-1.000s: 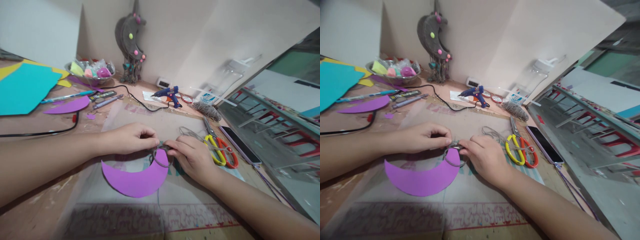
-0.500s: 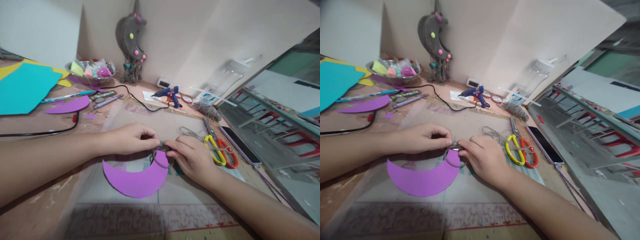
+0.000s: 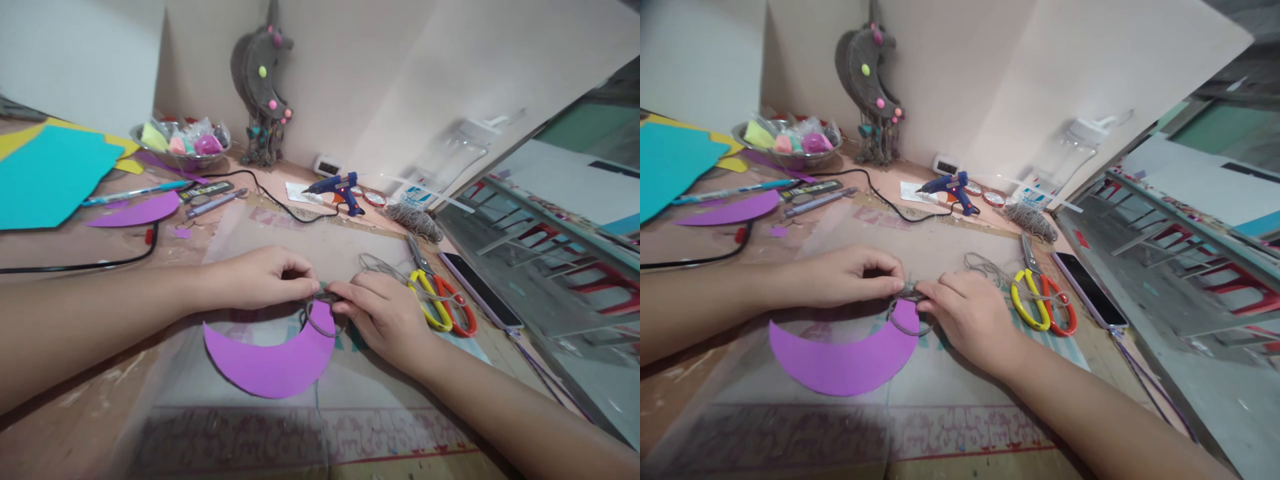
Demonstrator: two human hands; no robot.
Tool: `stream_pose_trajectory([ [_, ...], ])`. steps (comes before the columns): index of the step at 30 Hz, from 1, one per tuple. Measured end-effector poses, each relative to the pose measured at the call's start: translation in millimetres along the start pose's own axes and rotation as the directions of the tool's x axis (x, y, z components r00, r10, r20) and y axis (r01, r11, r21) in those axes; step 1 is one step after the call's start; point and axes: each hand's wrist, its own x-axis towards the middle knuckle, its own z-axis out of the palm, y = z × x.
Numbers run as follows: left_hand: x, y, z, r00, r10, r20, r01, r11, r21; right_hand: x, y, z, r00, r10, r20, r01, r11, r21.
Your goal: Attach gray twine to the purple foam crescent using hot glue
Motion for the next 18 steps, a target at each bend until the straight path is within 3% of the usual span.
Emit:
stream_pose_trajectory([
  [6,-0.2,0.2,-1.0,1.0,0.008,0.006,-0.008,1.0,-0.011,-0.9,0.2,-0.6,1.0,0.025,0.004,-0.025,1.0,0.013],
  [11,-0.3,-0.2,-1.0,1.0,0.012,0.001,-0.012,0.999,-0.042,-5.0,1.6,-2.2,0.985,0.173,-0.016,-0.167,0.967,0.193],
  [14,0.1,0.0,-0.7,0.999,0.0,-0.054,-0.005,0.996,-0.093,-3.9,1.7,-3.5,0.963,0.269,0.009,-0.259,0.917,0.304],
  [18,1.3,-1.1,-0.4,0.987,-0.011,-0.16,-0.02,0.982,-0.189,1.3,1.4,-3.8,0.949,0.302,0.091,-0.31,0.84,0.446],
])
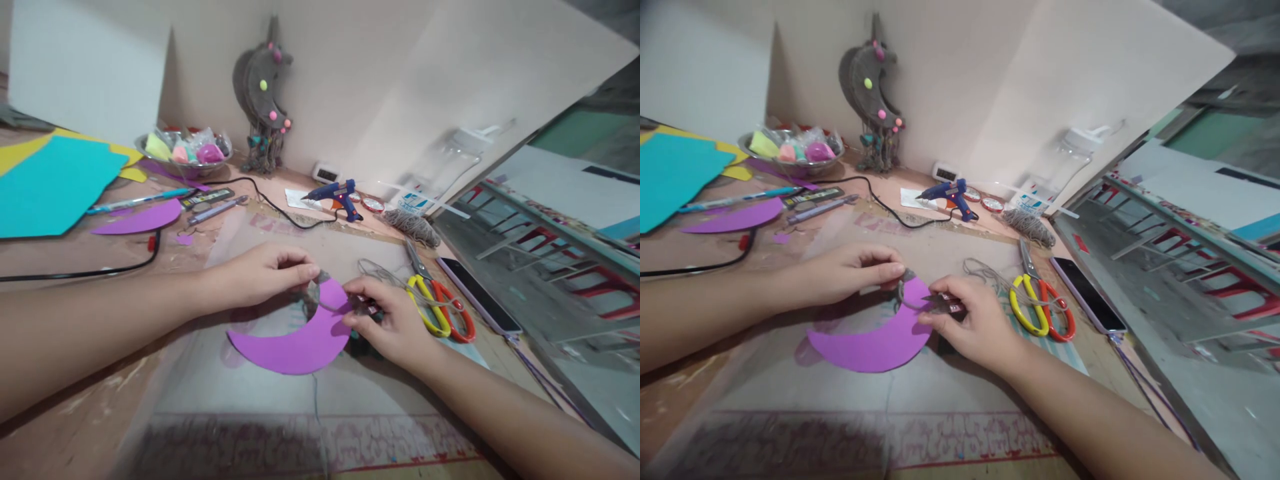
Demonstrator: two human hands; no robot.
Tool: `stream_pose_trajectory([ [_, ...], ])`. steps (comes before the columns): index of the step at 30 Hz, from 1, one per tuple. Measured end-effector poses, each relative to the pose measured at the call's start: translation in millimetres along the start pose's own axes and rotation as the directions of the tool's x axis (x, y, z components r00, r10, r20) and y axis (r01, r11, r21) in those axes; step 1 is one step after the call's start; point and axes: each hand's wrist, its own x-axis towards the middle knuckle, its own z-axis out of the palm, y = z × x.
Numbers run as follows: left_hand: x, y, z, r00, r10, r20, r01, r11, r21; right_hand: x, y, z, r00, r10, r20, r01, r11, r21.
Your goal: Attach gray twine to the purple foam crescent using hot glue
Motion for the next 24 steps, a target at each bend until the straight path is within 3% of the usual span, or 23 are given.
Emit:
stream_pose_trajectory([
  [3,0.8,-2.7,0.8,0.998,0.02,-0.061,-0.024,0.997,-0.072,0.8,-0.6,1.0,0.993,0.014,0.119,-0.025,0.996,0.088],
  [5,1.4,-4.5,1.6,0.997,0.018,-0.07,-0.027,0.992,-0.125,-1.9,-0.9,0.9,0.996,0.014,0.091,-0.024,0.993,0.113],
  [7,2.2,-6.0,1.9,0.993,0.01,-0.118,-0.032,0.983,-0.181,-6.6,-1.0,-0.6,0.991,0.003,-0.136,0.009,0.996,0.086],
  [9,3.2,-7.0,1.3,0.966,-0.005,-0.258,-0.054,0.974,-0.221,-11.5,-0.5,-3.2,0.911,-0.063,-0.407,0.075,0.997,0.014],
  [11,3.7,-7.4,-0.2,0.918,-0.026,-0.396,-0.071,0.971,-0.227,-14.5,0.9,-5.6,0.843,-0.188,-0.504,0.177,0.982,-0.071],
  [13,3.4,-6.8,-1.8,0.92,-0.019,-0.392,-0.056,0.982,-0.178,-14.8,2.7,-6.9,0.853,-0.323,-0.41,0.268,0.945,-0.186],
  [16,1.2,-3.5,-2.0,0.99,0.028,-0.14,-0.035,0.998,-0.047,-12.7,5.2,-5.7,0.888,-0.433,-0.156,0.341,0.847,-0.407],
  [19,-0.8,0.0,0.2,0.998,0.036,0.042,-0.037,0.999,0.018,-12.0,6.5,-2.2,0.889,-0.459,-0.006,0.38,0.744,-0.55],
  [24,-0.6,0.7,1.8,1.0,0.021,-0.004,-0.02,0.99,0.139,-14.1,5.8,-0.3,0.867,-0.486,0.11,0.454,0.68,-0.575],
])
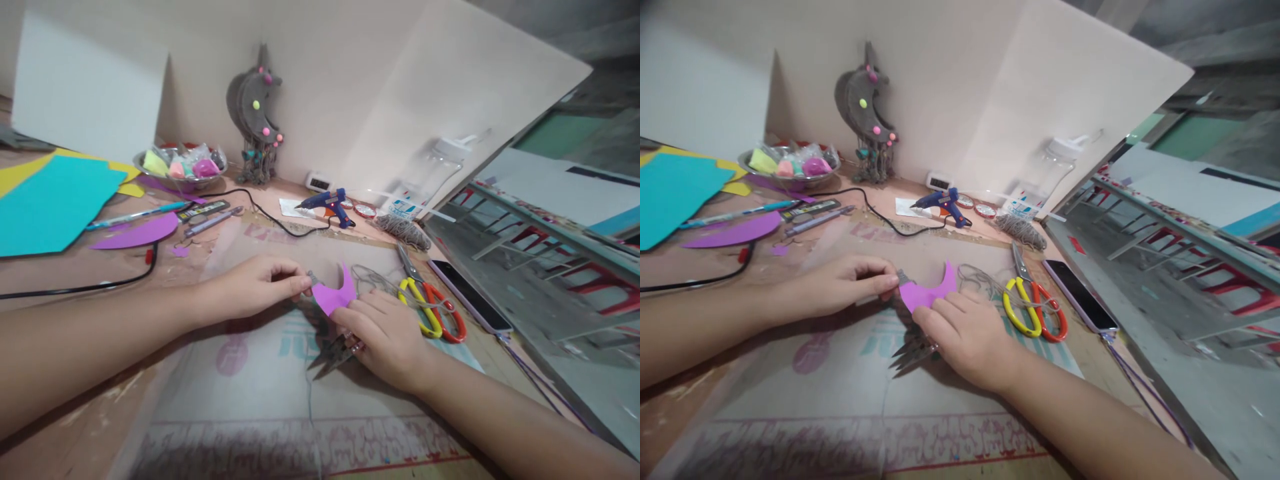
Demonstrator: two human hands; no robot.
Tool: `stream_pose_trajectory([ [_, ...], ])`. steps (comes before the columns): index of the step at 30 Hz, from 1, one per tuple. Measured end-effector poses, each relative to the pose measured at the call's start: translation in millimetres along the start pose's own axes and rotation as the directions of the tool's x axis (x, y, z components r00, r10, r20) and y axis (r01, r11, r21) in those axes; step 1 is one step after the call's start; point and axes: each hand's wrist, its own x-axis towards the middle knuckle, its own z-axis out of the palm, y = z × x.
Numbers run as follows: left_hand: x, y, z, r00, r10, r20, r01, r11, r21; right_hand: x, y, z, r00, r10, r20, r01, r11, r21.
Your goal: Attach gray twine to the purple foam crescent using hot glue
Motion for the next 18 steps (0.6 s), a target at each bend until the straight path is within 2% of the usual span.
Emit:
stream_pose_trajectory([
  [5,0.1,-0.2,-0.8,1.0,-0.013,0.011,0.013,0.999,0.038,2.9,-2.9,-4.7,0.994,-0.104,0.018,0.104,0.995,-0.005],
  [7,-0.2,-0.7,-0.6,1.0,-0.017,0.014,0.016,0.999,0.044,4.3,-4.5,-5.1,0.995,-0.099,0.015,0.098,0.994,0.051],
  [10,-0.7,-2.8,0.0,0.999,0.0,0.037,-0.002,0.998,0.058,5.2,-4.8,-2.9,0.996,0.09,-0.015,-0.087,0.986,0.144],
  [12,-0.9,-4.5,0.3,0.998,0.024,0.063,-0.029,0.997,0.072,5.0,-3.0,-0.1,0.974,0.226,-0.009,-0.223,0.965,0.136],
  [14,-0.9,-5.7,0.4,0.995,0.05,0.089,-0.058,0.995,0.084,4.5,-0.3,2.6,0.958,0.285,0.026,-0.286,0.951,0.115],
  [18,-0.6,-5.9,0.0,0.99,0.08,0.12,-0.088,0.994,0.065,4.6,3.0,4.8,0.941,0.319,0.109,-0.334,0.926,0.174],
])
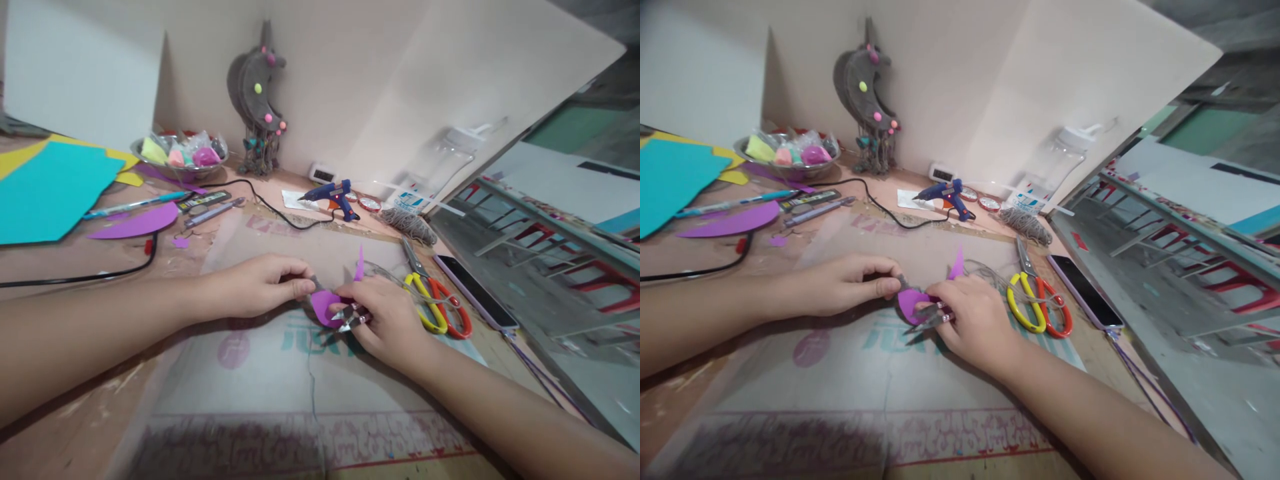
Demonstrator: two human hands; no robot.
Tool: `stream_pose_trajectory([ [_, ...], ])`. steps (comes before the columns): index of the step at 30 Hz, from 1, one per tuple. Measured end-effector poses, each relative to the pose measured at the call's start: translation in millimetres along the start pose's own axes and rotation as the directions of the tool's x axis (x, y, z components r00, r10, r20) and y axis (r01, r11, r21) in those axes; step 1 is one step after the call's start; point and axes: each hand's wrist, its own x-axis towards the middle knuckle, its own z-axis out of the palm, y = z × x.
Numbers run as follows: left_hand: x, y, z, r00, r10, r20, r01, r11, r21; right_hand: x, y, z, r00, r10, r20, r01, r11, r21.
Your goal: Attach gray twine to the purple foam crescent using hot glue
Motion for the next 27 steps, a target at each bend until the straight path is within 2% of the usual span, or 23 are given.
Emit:
stream_pose_trajectory([
  [6,1.0,0.7,-1.3,1.0,-0.017,-0.015,0.015,0.994,-0.111,2.7,-3.9,-2.5,0.994,0.084,0.067,-0.094,0.981,0.172],
  [12,0.0,3.7,-1.4,0.999,-0.045,0.006,0.045,0.989,-0.14,3.8,-6.7,-1.5,0.991,0.086,0.102,-0.11,0.96,0.258],
  [17,-0.6,4.9,-0.4,0.997,-0.074,-0.004,0.073,0.994,-0.077,1.5,-5.2,-2.6,0.994,0.082,0.072,-0.094,0.976,0.197],
  [21,0.2,3.7,0.1,0.996,-0.086,0.01,0.087,0.995,-0.051,1.1,-6.4,-5.1,1.0,-0.026,-0.003,0.026,0.989,0.143],
  [27,-0.1,4.3,-0.7,0.996,-0.088,0.003,0.088,0.996,-0.028,5.0,-6.3,-3.1,0.994,-0.107,0.023,0.106,0.994,0.019],
])
